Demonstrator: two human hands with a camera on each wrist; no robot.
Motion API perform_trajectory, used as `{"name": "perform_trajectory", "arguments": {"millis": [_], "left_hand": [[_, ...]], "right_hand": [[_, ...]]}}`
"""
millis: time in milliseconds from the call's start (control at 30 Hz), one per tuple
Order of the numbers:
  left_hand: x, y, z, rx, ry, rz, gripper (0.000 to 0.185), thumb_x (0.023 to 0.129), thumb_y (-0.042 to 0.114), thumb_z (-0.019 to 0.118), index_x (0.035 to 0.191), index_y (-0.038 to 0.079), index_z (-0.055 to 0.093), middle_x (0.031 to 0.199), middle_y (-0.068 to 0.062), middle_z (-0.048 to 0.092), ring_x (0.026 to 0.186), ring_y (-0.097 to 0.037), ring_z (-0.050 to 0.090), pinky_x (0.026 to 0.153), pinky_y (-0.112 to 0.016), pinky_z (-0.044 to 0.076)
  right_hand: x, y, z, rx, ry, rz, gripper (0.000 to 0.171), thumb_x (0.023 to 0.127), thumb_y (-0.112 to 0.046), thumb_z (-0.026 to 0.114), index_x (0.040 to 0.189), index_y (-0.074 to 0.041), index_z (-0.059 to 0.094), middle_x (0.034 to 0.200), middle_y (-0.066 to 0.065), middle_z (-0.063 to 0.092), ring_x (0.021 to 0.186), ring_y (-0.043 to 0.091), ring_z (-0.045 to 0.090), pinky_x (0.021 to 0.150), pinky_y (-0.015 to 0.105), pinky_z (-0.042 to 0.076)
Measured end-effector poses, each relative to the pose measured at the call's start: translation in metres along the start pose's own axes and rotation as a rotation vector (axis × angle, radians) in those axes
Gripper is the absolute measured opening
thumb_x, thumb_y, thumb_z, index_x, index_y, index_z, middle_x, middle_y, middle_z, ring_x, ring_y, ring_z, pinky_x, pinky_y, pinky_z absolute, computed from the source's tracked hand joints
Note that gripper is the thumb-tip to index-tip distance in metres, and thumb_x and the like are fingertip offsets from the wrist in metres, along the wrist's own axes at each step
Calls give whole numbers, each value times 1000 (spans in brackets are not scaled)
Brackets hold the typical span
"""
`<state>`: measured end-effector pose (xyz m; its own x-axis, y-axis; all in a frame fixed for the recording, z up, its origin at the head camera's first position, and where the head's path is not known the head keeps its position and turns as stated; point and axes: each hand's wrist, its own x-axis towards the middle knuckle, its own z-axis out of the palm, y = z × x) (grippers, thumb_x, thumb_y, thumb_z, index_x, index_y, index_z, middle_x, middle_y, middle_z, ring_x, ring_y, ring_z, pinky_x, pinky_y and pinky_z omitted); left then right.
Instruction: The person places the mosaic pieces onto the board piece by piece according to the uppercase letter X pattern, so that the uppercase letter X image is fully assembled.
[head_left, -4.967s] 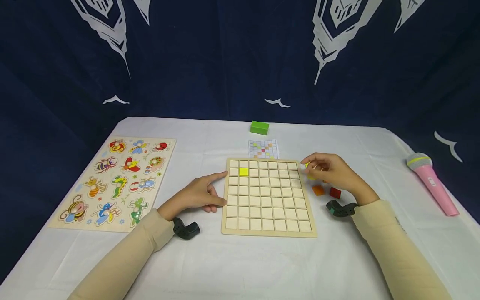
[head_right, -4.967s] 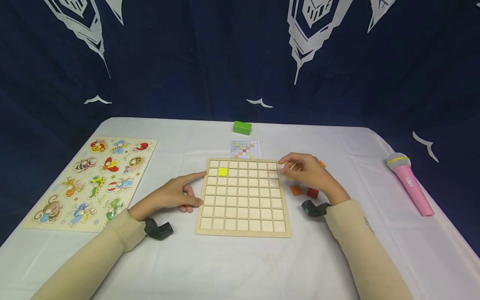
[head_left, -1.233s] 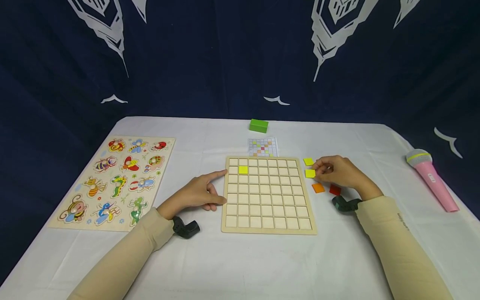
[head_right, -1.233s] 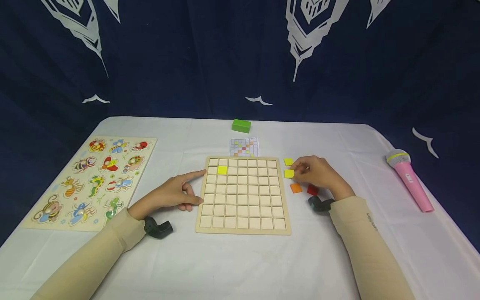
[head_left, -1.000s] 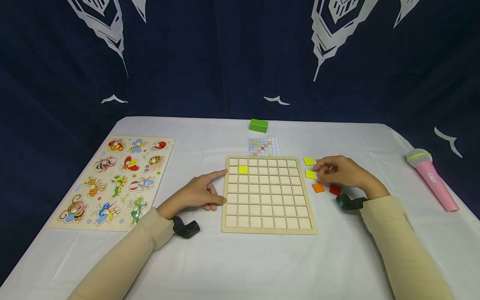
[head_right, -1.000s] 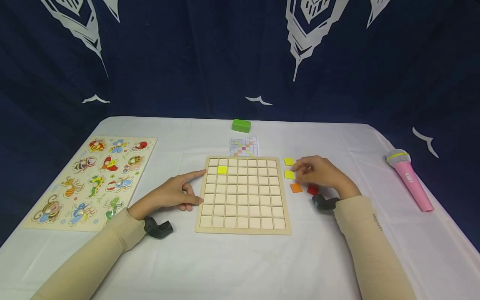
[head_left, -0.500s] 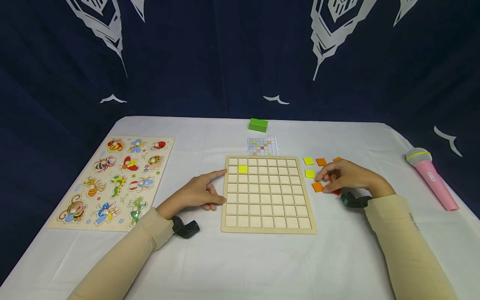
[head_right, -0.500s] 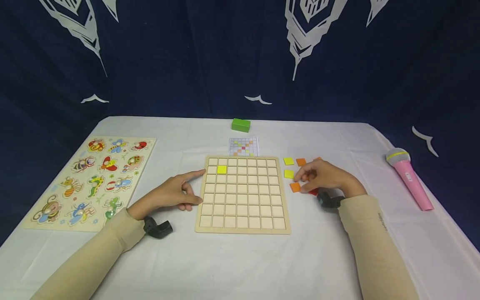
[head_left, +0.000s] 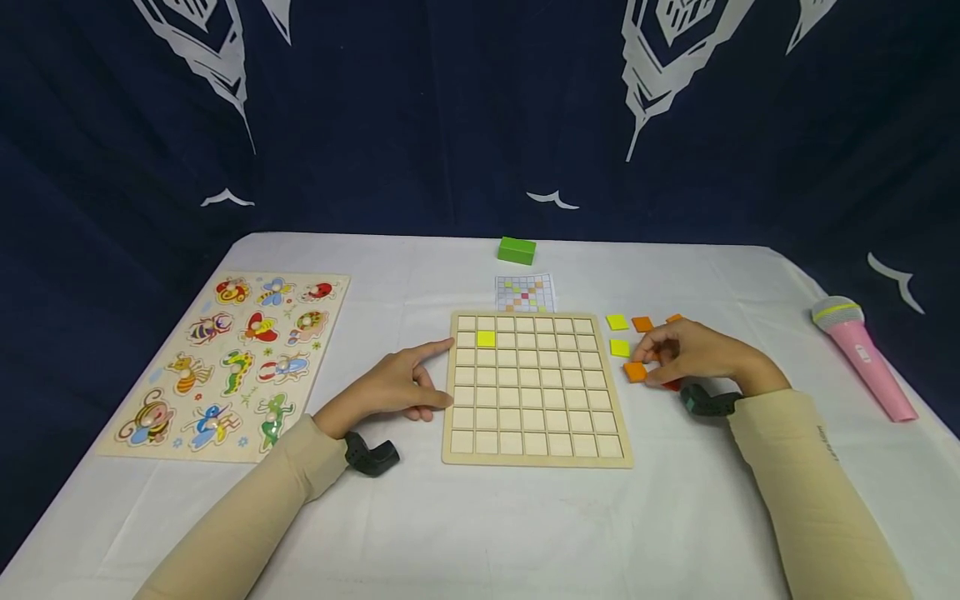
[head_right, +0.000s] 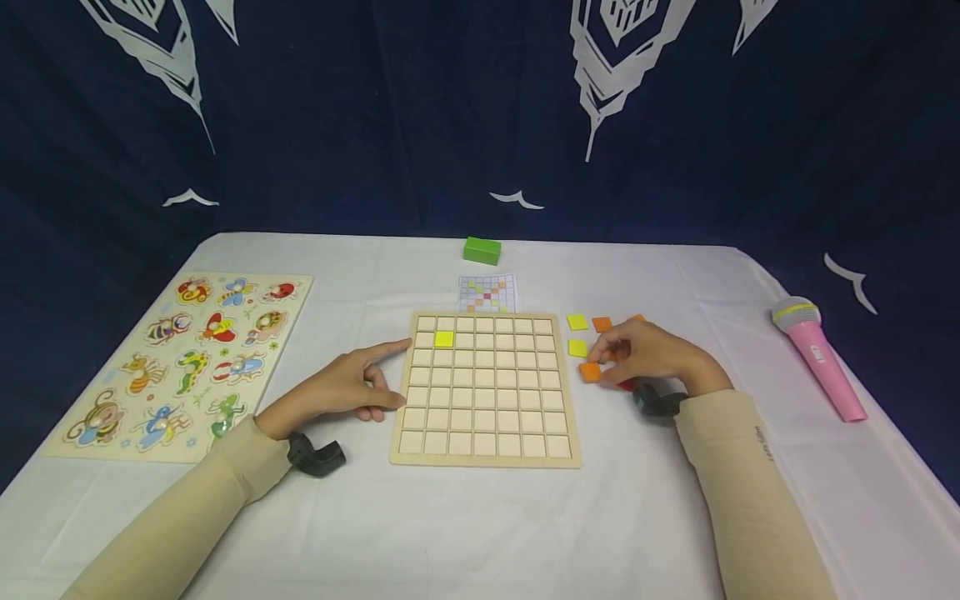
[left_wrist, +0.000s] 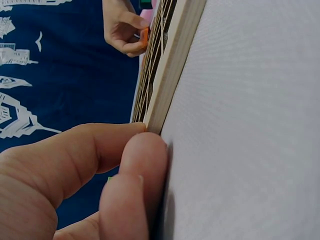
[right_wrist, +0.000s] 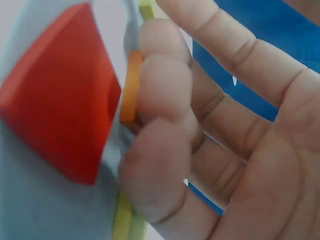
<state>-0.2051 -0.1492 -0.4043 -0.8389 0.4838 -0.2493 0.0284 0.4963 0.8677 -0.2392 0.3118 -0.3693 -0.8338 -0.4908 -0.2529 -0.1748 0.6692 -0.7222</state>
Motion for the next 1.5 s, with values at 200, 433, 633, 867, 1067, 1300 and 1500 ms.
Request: {"name": "perform_trajectory", "arguments": {"millis": [200, 433, 633, 867, 1067, 1300, 1500], "left_hand": [[0, 0, 0, -1, 5, -12, 95, 91, 12, 85, 170, 9, 33, 77, -8, 73, 57, -11, 69, 56, -24, 59], [-1, -1, 0, -7, 7, -7, 95, 91, 12, 86, 170, 8, 34, 77, -8, 72, 57, -11, 69, 55, -24, 60], [-2, -2, -1, -6, 3, 5, 95, 91, 12, 85, 170, 6, 33, 76, -9, 71, 57, -11, 68, 56, -25, 60], [-2, -1, 0, -18, -1, 8, 92, 91, 9, 85, 169, 5, 36, 77, -9, 71, 56, -10, 68, 56, -24, 60], [-2, -2, 1, -11, 2, 2, 92, 90, 9, 85, 168, 6, 37, 76, -9, 71, 56, -10, 67, 56, -23, 59], [-1, -1, 1, -15, -2, -3, 92, 90, 10, 85, 168, 7, 37, 77, -8, 71, 56, -10, 67, 56, -23, 59], [0, 1, 1, -11, -1, -4, 91, 91, 10, 85, 168, 7, 37, 77, -8, 72, 56, -11, 68, 56, -23, 59]], "right_hand": [[4, -4, 1, 8, 43, -46, 26, 88, 2, 83, 111, 6, 72, 100, 6, 70, 75, 14, 56, 68, 25, 50], [9, -8, 7, 38, 108, -98, 26, 91, 1, 81, 114, 6, 71, 96, 7, 73, 79, 12, 61, 75, 23, 53], [20, -16, 11, 20, 128, -85, 26, 93, -3, 82, 115, 6, 71, 93, 4, 72, 80, 12, 62, 76, 22, 52], [32, -25, 14, 61, 141, -65, 32, 93, -5, 83, 119, 7, 70, 94, 5, 72, 75, 12, 58, 64, 22, 48], [42, -32, 19, 41, 131, -67, 29, 95, -5, 81, 119, 8, 70, 91, 5, 73, 72, 10, 59, 67, 22, 50], [51, -40, 24, 22, 105, -73, 29, 96, -7, 81, 119, 7, 71, 89, 4, 72, 73, 13, 56, 73, 23, 48], [57, -46, 26, 6, 87, -72, 27, 95, -6, 81, 117, 7, 72, 89, 5, 71, 75, 14, 56, 74, 24, 48]]}}
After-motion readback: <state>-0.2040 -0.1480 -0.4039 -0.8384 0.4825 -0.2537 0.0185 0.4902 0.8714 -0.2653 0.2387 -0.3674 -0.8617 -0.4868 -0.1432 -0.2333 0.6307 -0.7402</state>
